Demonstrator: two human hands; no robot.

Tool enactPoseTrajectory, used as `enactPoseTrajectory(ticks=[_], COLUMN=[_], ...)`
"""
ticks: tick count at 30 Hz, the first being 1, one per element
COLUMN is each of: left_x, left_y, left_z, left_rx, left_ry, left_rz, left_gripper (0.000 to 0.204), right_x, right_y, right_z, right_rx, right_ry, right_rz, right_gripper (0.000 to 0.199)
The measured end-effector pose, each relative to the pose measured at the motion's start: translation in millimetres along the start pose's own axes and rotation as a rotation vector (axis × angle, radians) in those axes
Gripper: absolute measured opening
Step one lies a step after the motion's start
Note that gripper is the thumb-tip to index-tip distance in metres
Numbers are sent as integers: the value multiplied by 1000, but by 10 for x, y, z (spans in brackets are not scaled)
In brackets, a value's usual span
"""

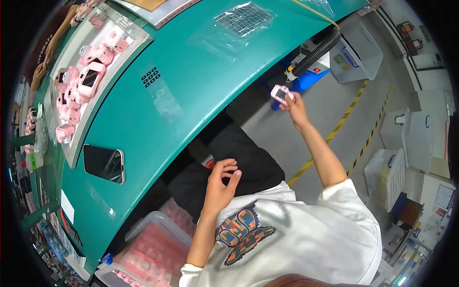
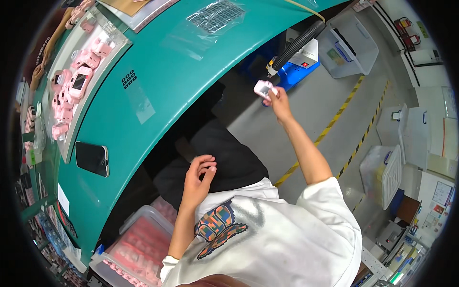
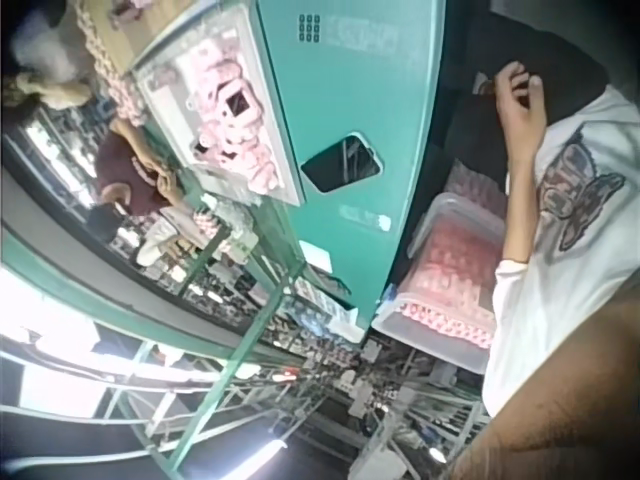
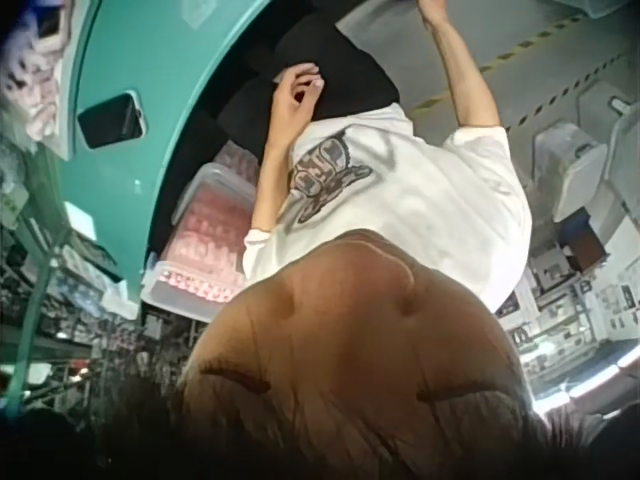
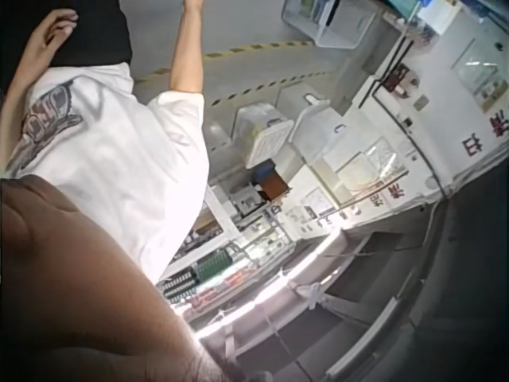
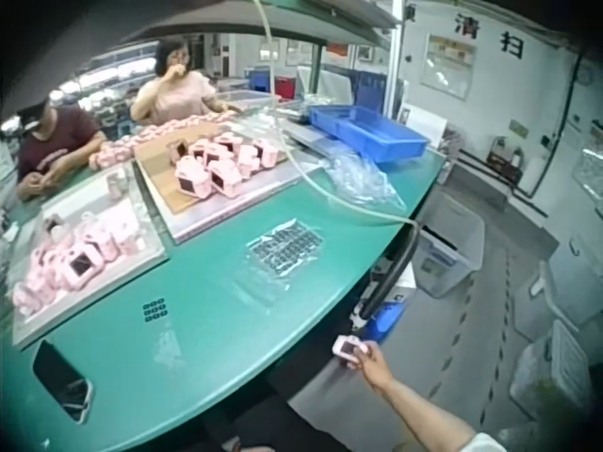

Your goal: Assembling and packing small pink toy cameras into trays on a production line.

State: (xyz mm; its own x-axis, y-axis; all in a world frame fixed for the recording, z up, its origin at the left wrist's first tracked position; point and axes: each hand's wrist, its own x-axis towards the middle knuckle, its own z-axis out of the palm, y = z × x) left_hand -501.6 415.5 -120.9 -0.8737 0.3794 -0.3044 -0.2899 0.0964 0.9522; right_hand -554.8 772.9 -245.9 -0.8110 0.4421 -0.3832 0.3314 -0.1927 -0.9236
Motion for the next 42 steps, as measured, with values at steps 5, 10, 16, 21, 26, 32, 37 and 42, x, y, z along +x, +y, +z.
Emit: enactPoseTrajectory(ticks=[5, 10, 16, 21, 26, 32, 37, 42], left_x=[-116, -133, -139, -161, -163, -132, -130, -243], left_y=[-93, -112, -196, -178, -229, -215, -105, 113], left_z=[-58, -25, -80, -89, -142, -223, -343, -548], left_rx=[7, -18, 10, 13, -43, -78, -147, -149], left_ry=[60, 60, 43, 39, 87, 156, 232, 252], left_rz=[-65, -87, -25, -9, -37, -129, -218, -379], left_gripper=[28, 26, 25, 24, 25, 26, 26, 26], right_x=[290, -7, -755, -473, 713, 2312, 2995, 3445], right_y=[-53, -296, -1462, -2930, -4076, -4753, -4758, -4792], right_z=[35, 12, 338, 868, 1958, 2745, 2947, 2857], right_rx=[8, -21, -320, -264, -331, -416, -839, -1138], right_ry=[22, -93, -899, -674, -281, 65, 319, 120], right_rz=[-53, -158, -61, -429, -880, -893, -769, -602], right_gripper=[30, 31, 34, 41, 26, 51, 54, 43])
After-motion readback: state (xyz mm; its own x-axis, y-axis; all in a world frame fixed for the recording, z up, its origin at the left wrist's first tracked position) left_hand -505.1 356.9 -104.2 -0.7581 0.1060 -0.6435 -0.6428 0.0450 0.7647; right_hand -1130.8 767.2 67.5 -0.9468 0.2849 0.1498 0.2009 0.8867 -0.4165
